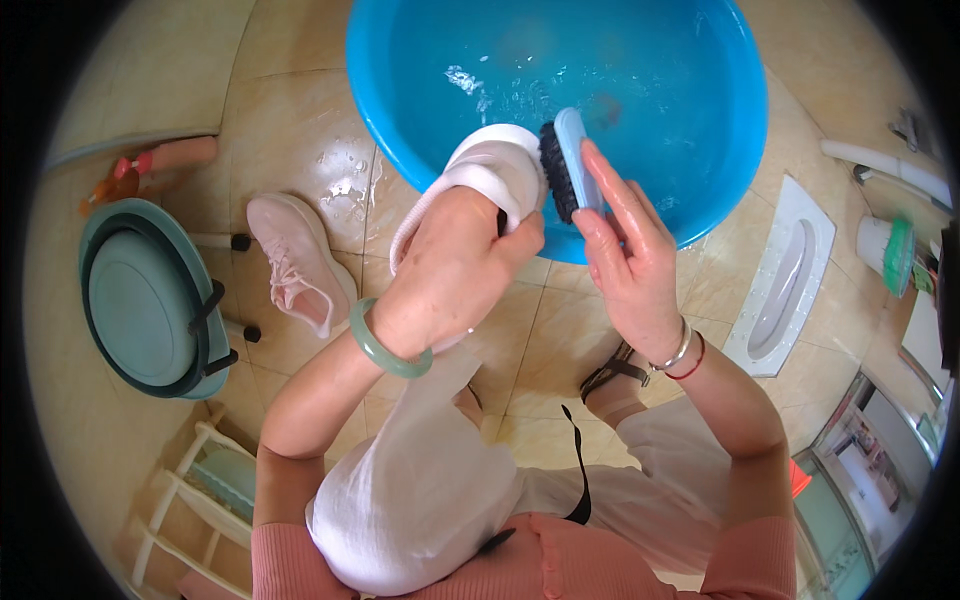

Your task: The person sits on the bathroom floor and scrubs a pair of pink sneakers with a brush and water from a blue basin. They clean the toe, sides, and soles of the shoes, repeatedly dipping the brush into the water.

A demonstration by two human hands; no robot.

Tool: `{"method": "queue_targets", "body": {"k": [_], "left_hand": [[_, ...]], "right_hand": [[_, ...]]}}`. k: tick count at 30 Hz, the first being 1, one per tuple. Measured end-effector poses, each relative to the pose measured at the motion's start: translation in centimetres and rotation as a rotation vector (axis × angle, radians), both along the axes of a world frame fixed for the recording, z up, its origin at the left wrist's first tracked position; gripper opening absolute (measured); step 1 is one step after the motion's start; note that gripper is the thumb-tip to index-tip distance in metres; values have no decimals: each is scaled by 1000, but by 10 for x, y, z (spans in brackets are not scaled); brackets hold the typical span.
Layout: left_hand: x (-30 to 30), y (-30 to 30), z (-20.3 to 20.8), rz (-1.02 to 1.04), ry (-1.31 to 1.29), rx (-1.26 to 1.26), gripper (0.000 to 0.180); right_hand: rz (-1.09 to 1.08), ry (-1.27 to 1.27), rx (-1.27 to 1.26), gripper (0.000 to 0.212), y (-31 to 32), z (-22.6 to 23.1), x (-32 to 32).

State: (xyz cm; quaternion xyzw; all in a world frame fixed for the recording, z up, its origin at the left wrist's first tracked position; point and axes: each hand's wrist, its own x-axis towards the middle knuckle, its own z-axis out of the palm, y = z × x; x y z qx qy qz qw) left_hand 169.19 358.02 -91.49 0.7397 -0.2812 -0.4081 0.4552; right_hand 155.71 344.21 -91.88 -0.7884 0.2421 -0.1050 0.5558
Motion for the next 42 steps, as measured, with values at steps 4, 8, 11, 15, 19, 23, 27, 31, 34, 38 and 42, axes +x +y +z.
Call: {"method": "queue_targets", "body": {"k": [4,8,11,15,19,23,27,31,34,38,42], "left_hand": [[-5,2,-5,-95,-97,-48,23],[-5,1,-9,-200,-273,-185,24],[-9,-6,-5,-299,-480,-293,25],[-15,5,-10,-684,-663,-155,30],[-23,3,-3,-520,-701,-225,33],[-28,13,-10,-611,-820,-202,45],[-33,15,-18,-518,-873,-241,43],[-31,11,-8,-514,-964,-121,41],[-37,11,-30,-410,-956,-232,38],[-41,14,-29,-462,-1201,-135,36],[-43,15,-25,-523,-1328,-83,35]], "right_hand": [[44,-72,-95,51,-5,-5,9],[210,-121,-230,50,-25,4,24],[482,-18,-398,43,-51,21,35],[940,98,-562,36,-46,38,75],[835,88,-419,38,-65,-25,98],[550,330,-696,35,-93,-73,58],[432,198,-331,34,-108,-59,35],[428,208,-24,38,-91,10,18],[497,258,0,39,-86,32,5],[632,250,-33,39,-84,27,13],[757,84,-63,37,-61,13,46]]}}
